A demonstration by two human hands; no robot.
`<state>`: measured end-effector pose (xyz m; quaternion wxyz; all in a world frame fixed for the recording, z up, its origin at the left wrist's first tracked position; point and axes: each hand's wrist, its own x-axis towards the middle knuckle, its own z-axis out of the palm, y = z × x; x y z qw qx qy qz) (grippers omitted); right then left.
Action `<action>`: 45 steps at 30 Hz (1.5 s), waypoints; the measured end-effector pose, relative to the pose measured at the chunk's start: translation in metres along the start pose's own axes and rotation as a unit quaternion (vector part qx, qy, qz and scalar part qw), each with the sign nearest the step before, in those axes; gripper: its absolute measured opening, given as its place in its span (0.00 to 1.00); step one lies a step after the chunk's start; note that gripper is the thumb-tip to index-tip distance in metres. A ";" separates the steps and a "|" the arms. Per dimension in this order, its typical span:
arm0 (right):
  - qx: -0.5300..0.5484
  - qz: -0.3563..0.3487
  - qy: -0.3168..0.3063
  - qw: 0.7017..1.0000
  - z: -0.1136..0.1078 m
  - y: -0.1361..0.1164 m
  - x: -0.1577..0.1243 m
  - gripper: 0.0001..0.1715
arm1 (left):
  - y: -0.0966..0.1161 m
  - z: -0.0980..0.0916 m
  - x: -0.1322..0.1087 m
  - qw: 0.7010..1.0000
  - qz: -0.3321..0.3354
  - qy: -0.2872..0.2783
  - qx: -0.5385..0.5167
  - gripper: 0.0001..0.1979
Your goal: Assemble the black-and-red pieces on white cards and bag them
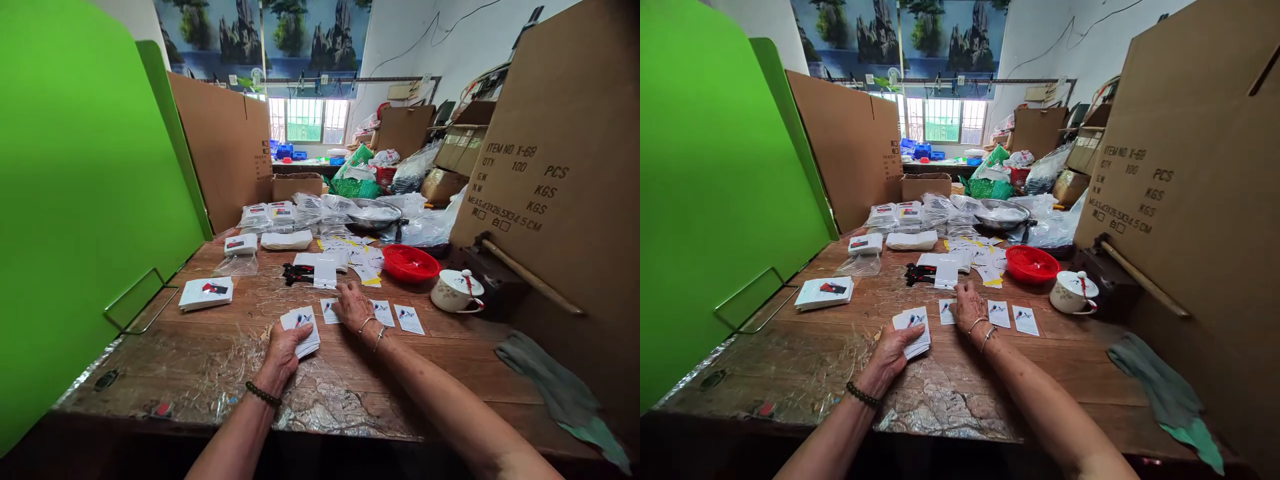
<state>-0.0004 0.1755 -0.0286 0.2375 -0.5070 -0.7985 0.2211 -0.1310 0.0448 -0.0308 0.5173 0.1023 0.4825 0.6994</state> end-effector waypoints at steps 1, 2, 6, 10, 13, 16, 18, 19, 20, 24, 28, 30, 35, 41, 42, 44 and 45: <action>0.013 -0.019 0.000 1.000 0.000 -0.003 -0.004 0.15 | -0.002 0.001 0.000 1.000 0.010 0.001 0.001 0.21; 0.044 -0.037 -0.012 0.998 0.000 -0.006 -0.008 0.12 | -0.003 0.003 0.000 1.000 0.019 0.002 0.000 0.22; 0.202 -0.044 -0.113 0.972 0.005 -0.017 -0.025 0.11 | -0.006 0.011 -0.005 0.999 0.040 -0.009 -0.011 0.25; 0.293 -0.004 -0.142 0.946 0.006 -0.018 -0.035 0.14 | -0.006 0.014 -0.012 0.998 0.023 -0.049 -0.030 0.23; 0.350 0.025 -0.165 0.922 0.003 -0.015 -0.039 0.14 | -0.005 0.011 -0.014 0.998 -0.001 -0.049 -0.037 0.22; 0.346 0.054 -0.158 0.923 0.000 -0.007 -0.042 0.15 | -0.005 0.012 -0.016 0.998 -0.001 -0.049 -0.030 0.22; 0.329 0.066 -0.132 0.933 -0.002 -0.001 -0.045 0.17 | -0.007 0.015 -0.018 0.998 -0.006 -0.053 -0.024 0.22; 0.324 0.069 -0.118 0.936 -0.003 0.003 -0.047 0.17 | -0.009 0.018 -0.020 0.998 -0.013 -0.060 -0.022 0.22; 0.321 0.069 -0.104 0.939 -0.004 0.006 -0.049 0.17 | -0.010 0.020 -0.021 0.997 -0.021 -0.071 -0.021 0.21; 0.344 0.087 -0.091 0.930 -0.013 0.014 -0.061 0.19 | -0.016 0.028 -0.023 0.995 -0.025 -0.093 -0.022 0.21; 0.418 0.115 -0.143 0.889 -0.020 0.011 -0.070 0.25 | -0.019 0.028 -0.021 0.999 0.001 -0.046 -0.015 0.21; 0.444 0.114 -0.151 0.876 -0.020 0.009 -0.070 0.27 | -0.019 0.026 -0.019 0.999 0.008 -0.037 -0.018 0.22; 0.435 0.116 -0.125 0.884 -0.010 0.000 -0.059 0.27 | -0.011 0.017 -0.019 0.999 0.012 -0.038 -0.035 0.24; 0.291 0.067 -0.037 0.954 0.000 -0.004 -0.033 0.19 | 0.010 -0.004 -0.014 0.997 0.046 0.033 -0.059 0.19; 0.272 0.061 -0.029 0.960 0.001 -0.005 -0.028 0.17 | 0.013 -0.009 -0.013 0.996 0.052 0.047 -0.062 0.18; 0.237 0.048 -0.026 0.970 0.005 -0.008 -0.017 0.14 | 0.018 -0.018 -0.010 0.993 0.066 0.069 -0.065 0.18; 0.218 0.041 -0.027 0.975 0.008 -0.011 -0.012 0.12 | 0.020 -0.022 -0.009 0.992 0.073 0.076 -0.064 0.19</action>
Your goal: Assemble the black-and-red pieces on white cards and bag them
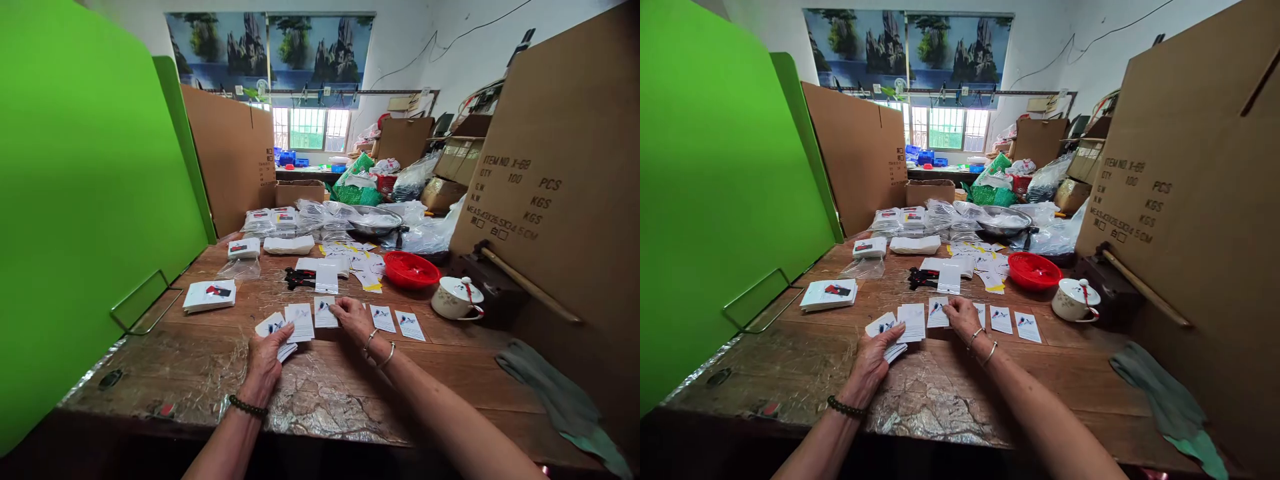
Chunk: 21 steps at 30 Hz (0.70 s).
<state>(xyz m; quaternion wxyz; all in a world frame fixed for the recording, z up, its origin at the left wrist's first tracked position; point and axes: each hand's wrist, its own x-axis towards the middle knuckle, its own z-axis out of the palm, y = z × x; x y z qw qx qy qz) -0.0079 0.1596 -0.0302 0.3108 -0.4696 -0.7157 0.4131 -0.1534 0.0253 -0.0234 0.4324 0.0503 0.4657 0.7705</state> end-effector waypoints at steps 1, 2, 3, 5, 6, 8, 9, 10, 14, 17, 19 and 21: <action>-0.020 -0.005 -0.005 1.000 0.005 -0.002 0.005 0.11 | 0.001 -0.003 0.002 1.000 0.006 0.004 0.001 0.19; -0.039 -0.010 -0.010 0.999 0.010 -0.004 0.009 0.10 | 0.003 -0.006 0.003 1.000 0.010 0.007 0.000 0.20; -0.059 -0.013 -0.015 0.998 0.017 -0.006 0.012 0.09 | 0.003 -0.009 0.004 1.000 0.013 0.009 0.000 0.21; -0.100 -0.018 -0.018 0.995 0.029 -0.010 0.016 0.05 | 0.004 -0.012 0.004 1.000 0.015 0.012 -0.002 0.21; -0.121 -0.020 -0.018 0.992 0.035 -0.012 0.017 0.02 | 0.005 -0.014 0.004 1.000 0.015 0.013 -0.003 0.21; -0.161 -0.026 -0.017 0.986 0.042 -0.017 0.016 0.04 | 0.006 -0.016 0.004 1.000 0.017 0.018 -0.001 0.21; -0.178 -0.032 -0.017 0.983 0.044 -0.019 0.014 0.05 | 0.006 -0.016 0.004 1.000 0.017 0.019 0.000 0.21; -0.192 -0.038 -0.018 0.980 0.044 -0.021 0.012 0.05 | 0.007 -0.017 0.003 1.000 0.018 0.020 0.001 0.21; -0.210 -0.090 -0.005 0.974 0.037 -0.030 0.003 0.05 | 0.007 -0.015 0.000 1.000 0.018 0.020 0.005 0.22; -0.092 -0.089 -0.051 0.990 0.029 -0.030 -0.008 0.11 | 0.003 -0.009 -0.006 1.000 0.023 0.005 -0.004 0.23; 0.025 -0.049 -0.116 0.992 0.024 -0.025 -0.018 0.14 | -0.002 -0.003 -0.012 1.000 0.018 -0.012 -0.009 0.22; 0.117 -0.023 -0.148 0.982 0.017 -0.019 -0.030 0.15 | -0.008 0.004 -0.019 0.999 0.002 -0.030 -0.009 0.22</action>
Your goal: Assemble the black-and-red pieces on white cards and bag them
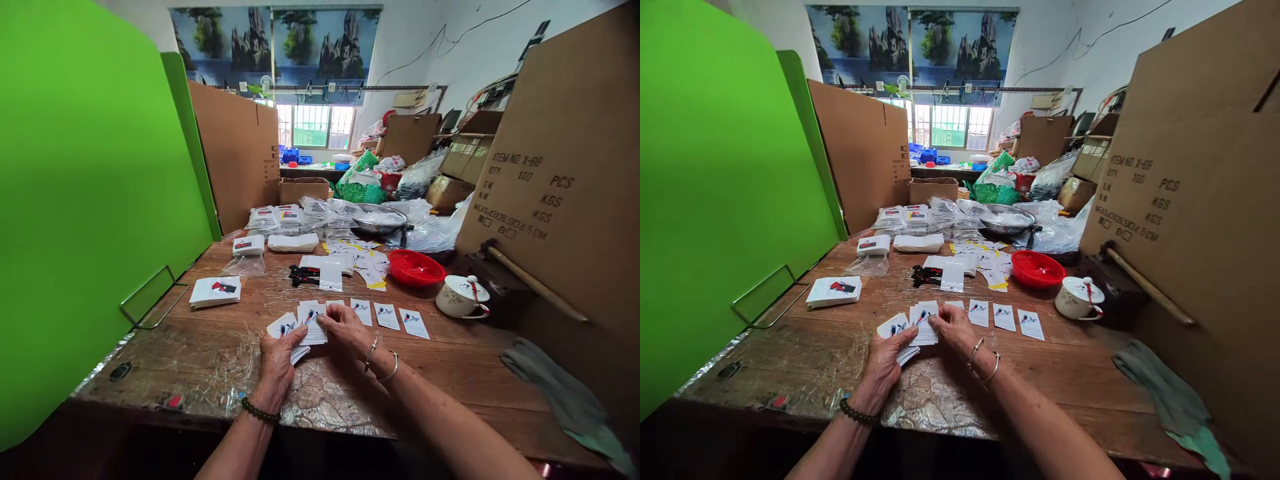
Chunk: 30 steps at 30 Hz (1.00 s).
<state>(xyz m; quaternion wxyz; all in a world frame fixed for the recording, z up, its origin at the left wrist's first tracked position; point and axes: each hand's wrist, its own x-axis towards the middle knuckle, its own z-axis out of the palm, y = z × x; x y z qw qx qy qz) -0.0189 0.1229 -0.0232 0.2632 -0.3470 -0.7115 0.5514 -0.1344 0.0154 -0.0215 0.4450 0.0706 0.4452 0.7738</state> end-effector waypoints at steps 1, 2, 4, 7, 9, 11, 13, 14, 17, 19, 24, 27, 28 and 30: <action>0.031 0.002 0.001 1.000 -0.003 0.002 -0.007 0.16 | -0.003 0.004 -0.003 1.000 -0.010 -0.011 0.001 0.22; 0.052 0.004 0.010 0.999 -0.007 0.004 -0.013 0.17 | -0.007 0.007 -0.007 1.000 -0.021 -0.023 0.001 0.22; 0.074 0.009 0.042 0.996 -0.015 0.006 -0.025 0.20 | -0.013 0.015 -0.012 0.998 -0.040 -0.041 -0.001 0.21; 0.094 0.030 0.093 0.991 -0.035 0.009 -0.042 0.22 | -0.019 0.025 -0.018 0.997 -0.063 -0.051 -0.005 0.20; 0.091 0.048 0.116 0.988 -0.054 0.013 -0.054 0.22 | -0.021 0.030 -0.020 0.997 -0.065 -0.048 -0.006 0.19; 0.056 0.059 0.143 0.986 -0.078 0.022 -0.070 0.19 | -0.023 0.034 -0.022 0.997 -0.063 -0.043 -0.001 0.19; 0.003 0.068 0.183 0.981 -0.105 0.034 -0.087 0.17 | -0.025 0.037 -0.023 0.997 -0.062 -0.037 0.011 0.19; -0.030 0.075 0.205 0.975 -0.118 0.040 -0.095 0.15 | -0.027 0.039 -0.024 0.997 -0.063 -0.037 0.017 0.20; -0.134 0.101 0.262 0.950 -0.151 0.059 -0.114 0.11 | -0.035 0.046 -0.028 0.995 -0.076 -0.048 0.032 0.23; -0.180 0.113 0.284 0.935 -0.164 0.066 -0.119 0.10 | -0.042 0.052 -0.031 0.993 -0.095 -0.061 0.043 0.23; -0.261 0.117 0.287 0.914 -0.171 0.068 -0.123 0.05 | -0.055 0.061 -0.042 0.987 -0.121 -0.089 0.064 0.20; -0.365 0.097 0.296 0.877 -0.162 0.058 -0.125 0.07 | -0.058 0.061 -0.046 0.984 -0.129 -0.106 0.064 0.20; -0.375 0.082 0.298 0.874 -0.156 0.054 -0.124 0.09 | -0.059 0.060 -0.047 0.983 -0.131 -0.110 0.066 0.20; -0.319 0.047 0.275 0.906 -0.139 0.044 -0.121 0.11 | -0.062 0.061 -0.049 0.982 -0.129 -0.116 0.069 0.21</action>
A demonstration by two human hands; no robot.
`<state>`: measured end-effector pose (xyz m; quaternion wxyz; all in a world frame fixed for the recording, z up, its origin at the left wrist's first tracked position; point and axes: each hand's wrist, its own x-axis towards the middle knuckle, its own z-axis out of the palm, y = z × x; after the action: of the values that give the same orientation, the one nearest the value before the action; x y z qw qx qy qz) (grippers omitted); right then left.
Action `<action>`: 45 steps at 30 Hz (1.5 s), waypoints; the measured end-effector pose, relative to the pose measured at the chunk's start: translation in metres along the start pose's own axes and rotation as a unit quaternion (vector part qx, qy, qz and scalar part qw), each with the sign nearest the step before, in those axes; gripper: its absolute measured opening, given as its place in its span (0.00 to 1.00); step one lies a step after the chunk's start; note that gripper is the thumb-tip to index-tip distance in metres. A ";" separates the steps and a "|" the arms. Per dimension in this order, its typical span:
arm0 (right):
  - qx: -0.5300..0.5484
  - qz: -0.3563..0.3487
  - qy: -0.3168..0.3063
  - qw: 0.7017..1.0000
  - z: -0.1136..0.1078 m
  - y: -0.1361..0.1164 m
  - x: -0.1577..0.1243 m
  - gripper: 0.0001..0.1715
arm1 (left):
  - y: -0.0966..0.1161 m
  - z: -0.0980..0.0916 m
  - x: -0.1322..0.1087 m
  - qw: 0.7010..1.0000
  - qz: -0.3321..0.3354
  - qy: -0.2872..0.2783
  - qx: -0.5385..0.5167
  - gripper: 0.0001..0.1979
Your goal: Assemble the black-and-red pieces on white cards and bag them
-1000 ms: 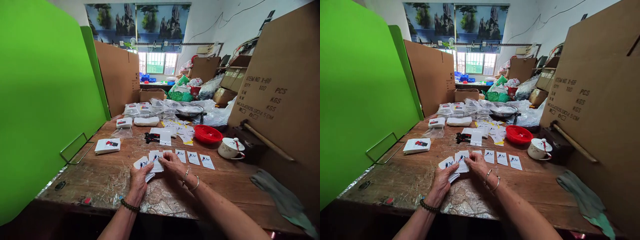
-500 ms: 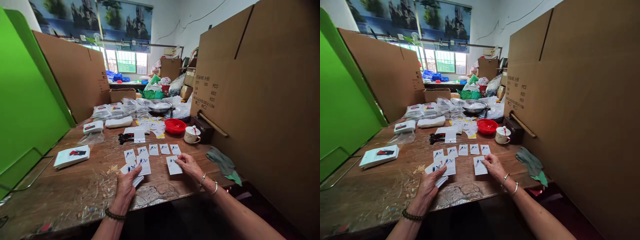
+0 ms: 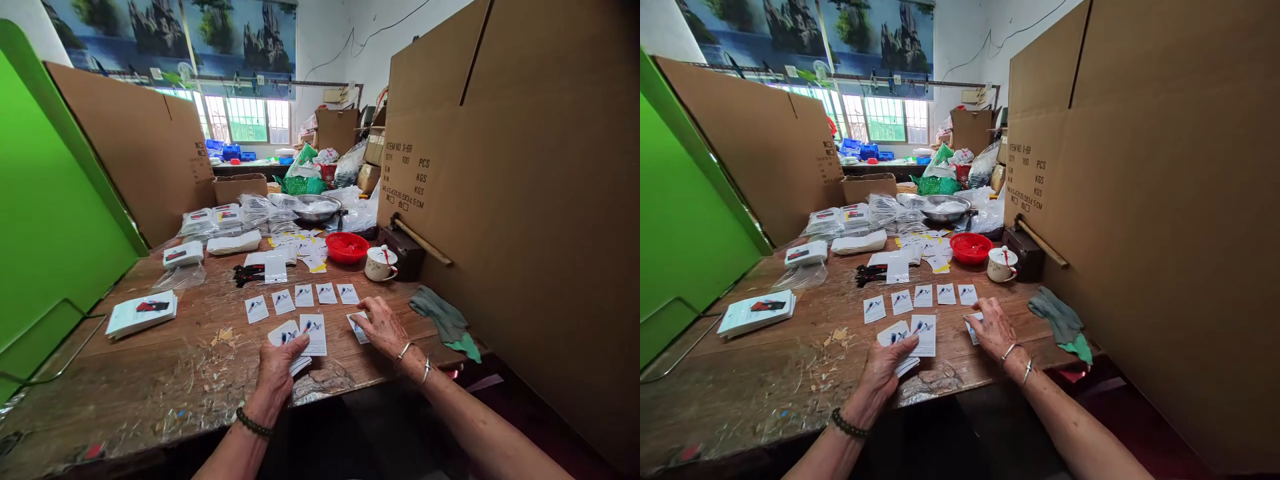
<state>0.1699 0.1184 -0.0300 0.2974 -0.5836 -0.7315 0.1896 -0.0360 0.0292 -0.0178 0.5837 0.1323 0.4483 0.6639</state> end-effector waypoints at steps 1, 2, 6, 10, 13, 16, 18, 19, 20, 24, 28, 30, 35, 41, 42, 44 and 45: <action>0.062 -0.010 -0.032 0.998 0.006 -0.010 -0.003 0.11 | -0.002 0.001 0.000 1.000 0.004 -0.003 0.002 0.21; 0.129 -0.014 -0.071 0.989 0.012 -0.020 -0.006 0.12 | -0.003 0.001 0.000 1.000 0.010 -0.007 0.002 0.22; 0.288 0.017 -0.188 0.939 0.036 -0.043 -0.009 0.13 | -0.004 -0.001 0.000 1.000 0.018 -0.017 0.005 0.22; 0.198 0.027 -0.143 0.969 0.039 -0.029 0.007 0.12 | 0.005 -0.012 0.001 1.000 0.006 0.015 0.023 0.18; 0.117 0.023 -0.113 0.986 0.035 -0.014 0.018 0.10 | 0.011 -0.016 0.002 0.999 -0.028 0.039 0.021 0.13; 0.078 0.011 -0.104 0.991 0.032 -0.009 0.019 0.04 | 0.012 -0.016 0.000 0.998 -0.050 0.039 0.013 0.12; 0.015 -0.012 -0.077 0.997 0.029 -0.011 0.014 0.06 | 0.011 -0.014 -0.001 0.999 -0.047 0.023 0.014 0.13; -0.014 -0.029 -0.058 0.998 0.028 -0.015 0.011 0.10 | 0.009 -0.014 -0.002 0.999 -0.041 0.015 0.016 0.14; -0.031 -0.049 -0.043 0.997 0.027 -0.020 0.008 0.12 | 0.008 -0.013 -0.003 0.999 -0.033 0.009 0.017 0.16; 0.093 -0.086 -0.098 0.987 0.031 -0.049 -0.002 0.09 | 0.004 -0.010 -0.004 1.000 0.019 -0.007 0.011 0.24; 0.217 -0.031 -0.178 0.959 0.046 -0.076 -0.009 0.11 | 0.003 -0.008 -0.004 0.999 0.046 0.003 0.028 0.23; 0.244 -0.003 -0.183 0.952 0.052 -0.082 -0.011 0.12 | 0.004 -0.011 -0.005 0.999 0.043 0.001 0.027 0.22; 0.336 0.059 -0.233 0.911 0.060 -0.080 -0.010 0.13 | 0.011 -0.023 -0.006 1.000 -0.009 -0.005 0.010 0.17; 0.302 0.058 -0.212 0.928 0.062 -0.070 0.003 0.10 | 0.018 -0.034 -0.002 0.999 0.026 0.028 -0.004 0.22; 0.270 0.044 -0.188 0.943 0.063 -0.067 0.006 0.09 | 0.019 -0.036 -0.001 0.999 0.034 0.031 -0.006 0.23; 0.197 0.015 -0.142 0.970 0.063 -0.060 0.010 0.07 | 0.022 -0.038 -0.001 0.998 0.045 0.039 -0.003 0.25; 0.157 -0.002 -0.126 0.980 0.063 -0.057 0.010 0.06 | 0.023 -0.039 -0.001 0.998 0.048 0.040 -0.001 0.25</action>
<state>0.0842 0.1184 -0.0396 0.2915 -0.4998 -0.7250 0.3736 -0.0777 0.0132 -0.0222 0.5329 0.1268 0.4640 0.6962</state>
